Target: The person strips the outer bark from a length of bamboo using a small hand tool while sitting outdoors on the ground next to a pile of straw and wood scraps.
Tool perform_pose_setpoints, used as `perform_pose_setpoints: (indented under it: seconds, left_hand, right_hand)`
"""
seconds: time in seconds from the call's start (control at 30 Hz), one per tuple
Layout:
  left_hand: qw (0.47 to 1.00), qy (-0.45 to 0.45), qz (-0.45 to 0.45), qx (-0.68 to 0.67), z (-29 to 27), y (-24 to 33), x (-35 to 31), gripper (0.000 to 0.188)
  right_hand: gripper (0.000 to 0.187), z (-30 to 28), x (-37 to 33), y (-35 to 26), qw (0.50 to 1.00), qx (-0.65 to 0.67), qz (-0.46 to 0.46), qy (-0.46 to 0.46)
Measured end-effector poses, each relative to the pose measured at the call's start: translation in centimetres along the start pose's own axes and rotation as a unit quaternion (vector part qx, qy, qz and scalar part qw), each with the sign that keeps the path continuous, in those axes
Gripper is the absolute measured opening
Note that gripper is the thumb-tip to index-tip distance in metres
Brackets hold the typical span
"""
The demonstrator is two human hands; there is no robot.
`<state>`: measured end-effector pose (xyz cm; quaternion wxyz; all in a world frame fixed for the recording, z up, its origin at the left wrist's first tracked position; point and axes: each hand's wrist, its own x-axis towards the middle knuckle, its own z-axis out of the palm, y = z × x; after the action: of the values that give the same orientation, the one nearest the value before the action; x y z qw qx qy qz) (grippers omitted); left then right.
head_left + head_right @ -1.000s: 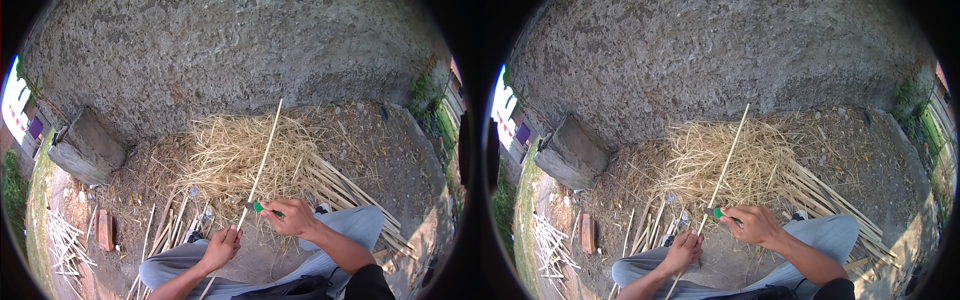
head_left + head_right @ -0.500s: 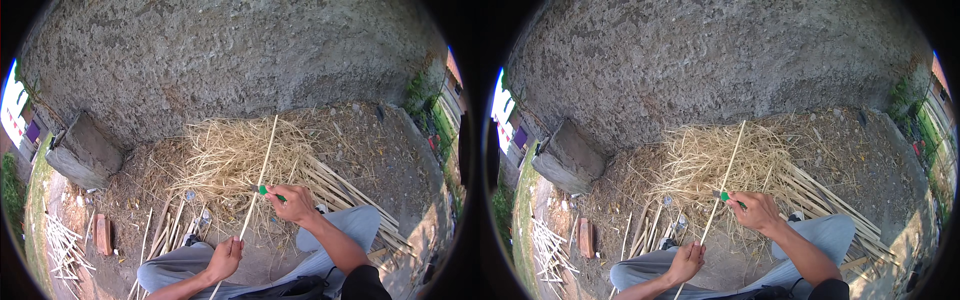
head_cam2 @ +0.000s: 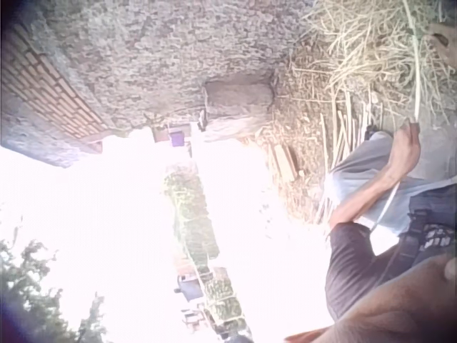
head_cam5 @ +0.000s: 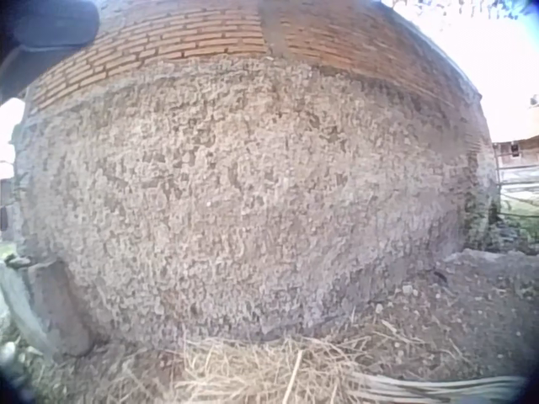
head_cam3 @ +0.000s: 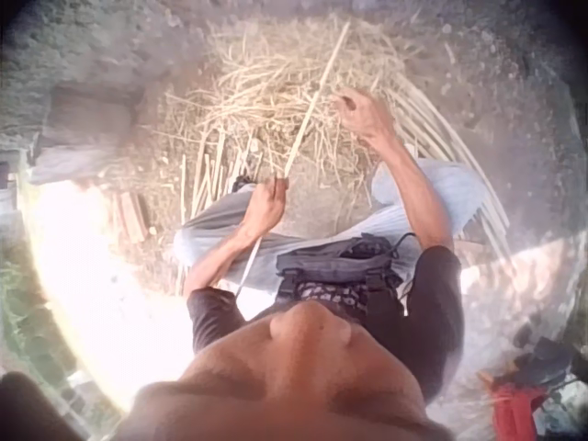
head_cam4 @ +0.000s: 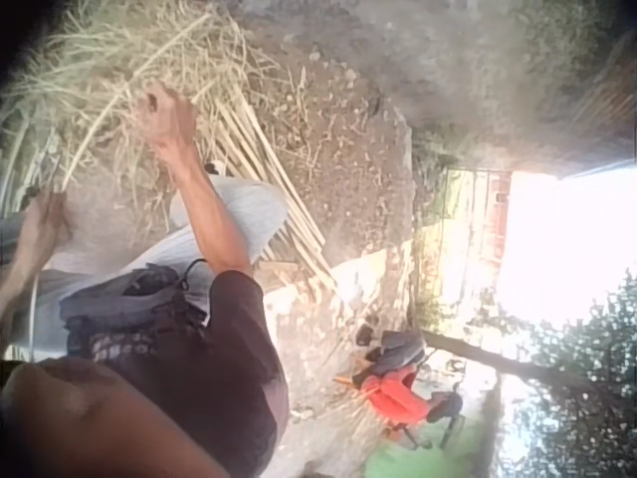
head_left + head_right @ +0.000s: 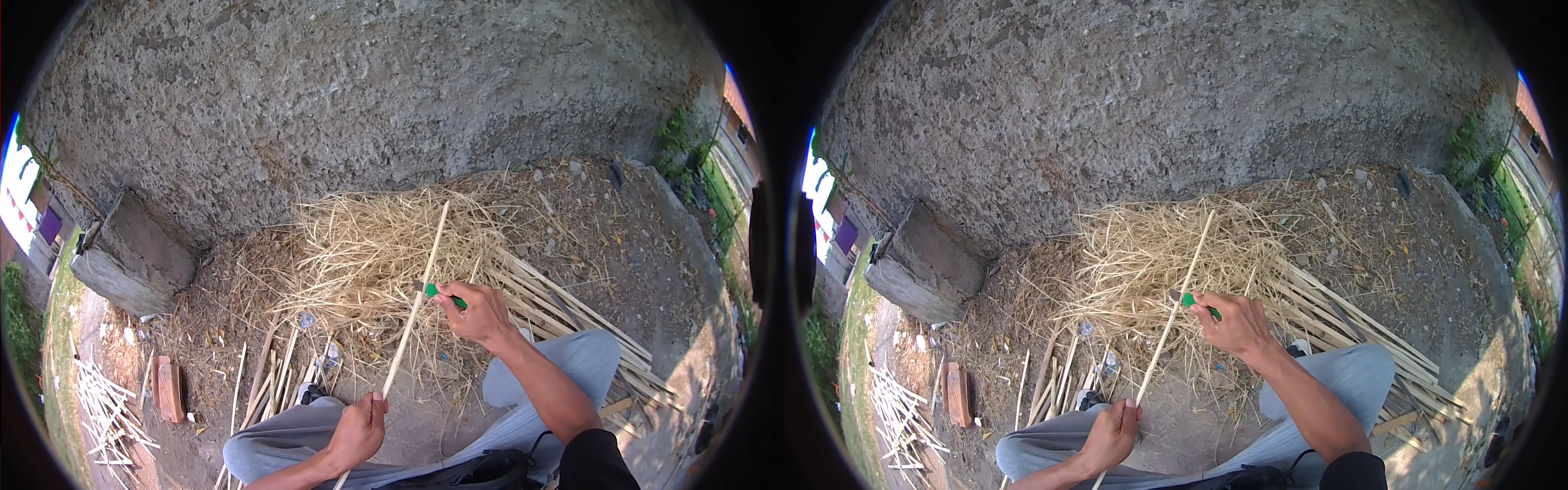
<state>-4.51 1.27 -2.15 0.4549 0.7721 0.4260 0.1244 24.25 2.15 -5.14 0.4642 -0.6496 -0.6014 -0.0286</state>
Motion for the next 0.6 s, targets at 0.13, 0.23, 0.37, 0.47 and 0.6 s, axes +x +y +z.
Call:
perform_pose_setpoints:
  seconds: [0.13, 0.23, 0.37, 0.47, 0.6]
  left_hand:
    - [0.994, -0.055, -0.058, -0.071, 0.0, -0.5, -0.5, 0.044]
    - [0.992, -0.075, -0.048, -0.088, 0.7, -1.2, -2.7, 0.037]
    - [0.997, -0.041, -0.012, -0.063, -0.1, -0.4, -3.4, 0.039]
    - [0.995, -0.039, -0.013, -0.092, -0.4, -1.9, -4.7, 0.040]
    - [0.992, -0.073, -0.093, -0.040, -1.1, -4.3, -9.5, 0.032]
  right_hand:
    - [0.019, 0.0, 0.4, 0.6, 0.999, -0.036, 0.027, 0.006]
    - [0.019, -2.9, 2.2, 3.4, 0.983, -0.091, 0.156, -0.046]
    - [0.020, -2.1, 2.2, 5.1, 0.991, -0.081, 0.102, -0.010]
    - [0.019, -1.6, 2.5, 4.9, 0.981, -0.079, 0.166, -0.059]
    - [0.020, -2.4, 3.0, 8.2, 0.953, -0.101, 0.280, -0.063]
